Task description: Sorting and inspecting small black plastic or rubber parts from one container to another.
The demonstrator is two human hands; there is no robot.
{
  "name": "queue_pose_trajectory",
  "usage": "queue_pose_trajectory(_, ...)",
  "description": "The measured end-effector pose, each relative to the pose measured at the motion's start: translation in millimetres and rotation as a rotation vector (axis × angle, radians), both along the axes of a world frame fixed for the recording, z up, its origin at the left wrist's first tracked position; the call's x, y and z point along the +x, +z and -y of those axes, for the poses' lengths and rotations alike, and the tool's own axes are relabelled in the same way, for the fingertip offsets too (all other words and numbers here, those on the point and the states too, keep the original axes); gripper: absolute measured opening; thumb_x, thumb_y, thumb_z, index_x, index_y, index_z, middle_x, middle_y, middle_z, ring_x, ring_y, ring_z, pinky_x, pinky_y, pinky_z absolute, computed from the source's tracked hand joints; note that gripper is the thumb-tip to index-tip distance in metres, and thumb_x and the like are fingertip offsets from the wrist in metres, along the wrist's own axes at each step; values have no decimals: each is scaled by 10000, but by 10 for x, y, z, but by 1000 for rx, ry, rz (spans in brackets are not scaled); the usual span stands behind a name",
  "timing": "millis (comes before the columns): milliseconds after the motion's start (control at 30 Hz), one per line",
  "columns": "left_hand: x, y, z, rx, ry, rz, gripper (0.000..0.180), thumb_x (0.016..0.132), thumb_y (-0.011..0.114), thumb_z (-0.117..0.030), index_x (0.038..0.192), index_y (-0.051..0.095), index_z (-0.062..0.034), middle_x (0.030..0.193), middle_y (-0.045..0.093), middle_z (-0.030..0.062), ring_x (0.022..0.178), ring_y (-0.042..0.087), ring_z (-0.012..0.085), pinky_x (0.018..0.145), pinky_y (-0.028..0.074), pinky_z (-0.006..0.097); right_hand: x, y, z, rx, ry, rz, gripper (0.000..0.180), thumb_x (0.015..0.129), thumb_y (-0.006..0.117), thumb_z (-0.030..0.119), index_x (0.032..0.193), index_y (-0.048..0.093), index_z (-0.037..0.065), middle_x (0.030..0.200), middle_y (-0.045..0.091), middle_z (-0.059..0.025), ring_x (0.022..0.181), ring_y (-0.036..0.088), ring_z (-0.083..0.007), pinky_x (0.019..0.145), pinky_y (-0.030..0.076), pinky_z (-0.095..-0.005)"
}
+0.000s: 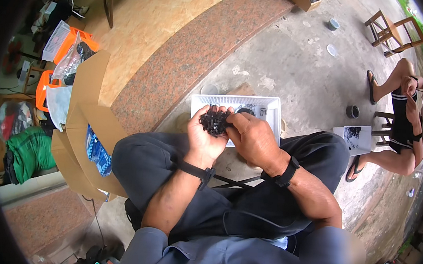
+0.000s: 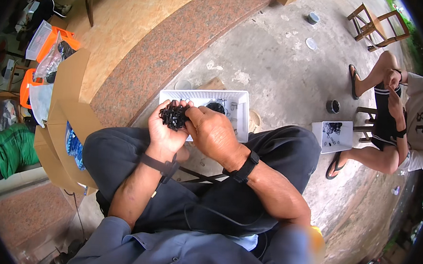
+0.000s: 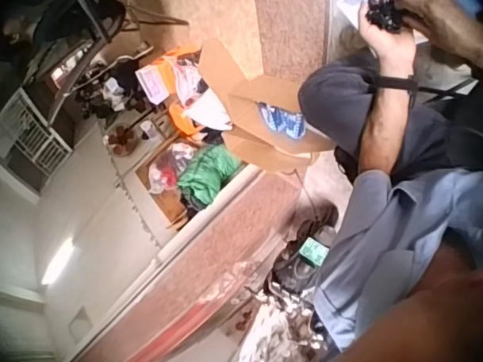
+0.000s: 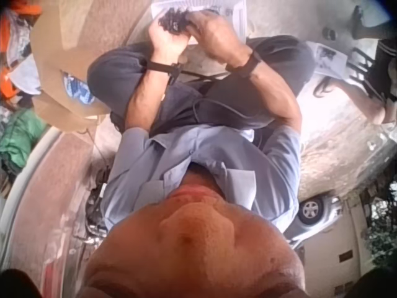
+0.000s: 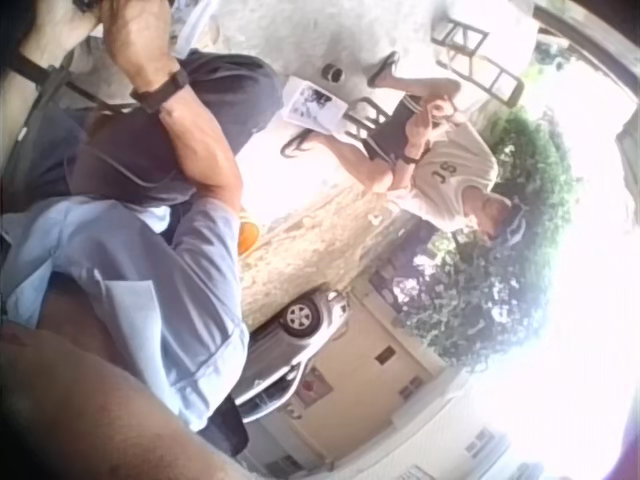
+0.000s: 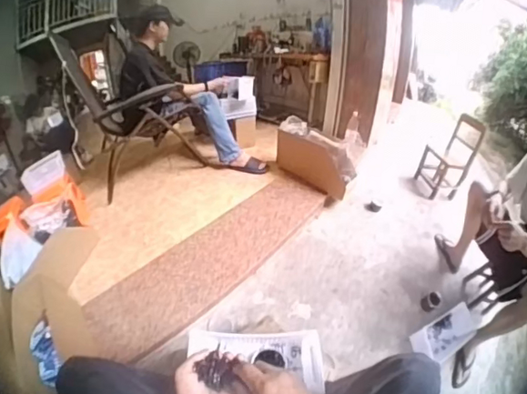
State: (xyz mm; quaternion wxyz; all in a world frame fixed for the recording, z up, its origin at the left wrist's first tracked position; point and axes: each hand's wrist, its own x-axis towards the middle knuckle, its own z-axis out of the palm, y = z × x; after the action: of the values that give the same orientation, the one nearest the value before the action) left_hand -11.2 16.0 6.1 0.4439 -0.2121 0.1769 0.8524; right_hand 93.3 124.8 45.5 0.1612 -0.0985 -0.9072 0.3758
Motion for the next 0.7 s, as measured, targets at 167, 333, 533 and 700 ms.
queue_pose_trajectory(167, -9, -44, 3, 41, 11, -5, 240, 940, 513, -212, 836, 616, -22, 888, 652, 143, 996, 606, 318, 995, 475, 444, -16, 11, -26, -11, 2, -39, 153, 798, 694, 55, 926, 616, 24, 793, 625, -156, 698, 640, -365, 622, 520, -412)
queue_pose_trajectory(333, -3, -31, 19, 15, -2, 57, 240, 938, 523, -227, 852, 631, -31, 911, 668, 121, 1014, 624, 317, 938, 516, 439, 15, 125, -60, -160, -38, -100, 105, 812, 671, 38, 899, 614, 22, 761, 626, -176, 713, 639, -373, 622, 513, -422)
queue_pose_trajectory(533, -38, 24, 42, 93, 8, 92, 213, 933, 538, -198, 866, 636, -20, 910, 671, 122, 1008, 632, 317, 894, 550, 450, 105, 192, -241, -219, -167, -49, 104, 801, 682, 30, 894, 637, 14, 773, 640, -181, 704, 644, -365, 629, 517, -402)
queue_pose_trajectory(700, -55, 34, 45, 69, 19, 110, 232, 937, 534, -220, 867, 607, -11, 907, 642, 133, 998, 622, 329, 859, 568, 450, 98, 131, -331, -41, -197, 54, 98, 821, 648, 86, 893, 641, 20, 800, 648, -183, 724, 642, -386, 638, 515, -439)
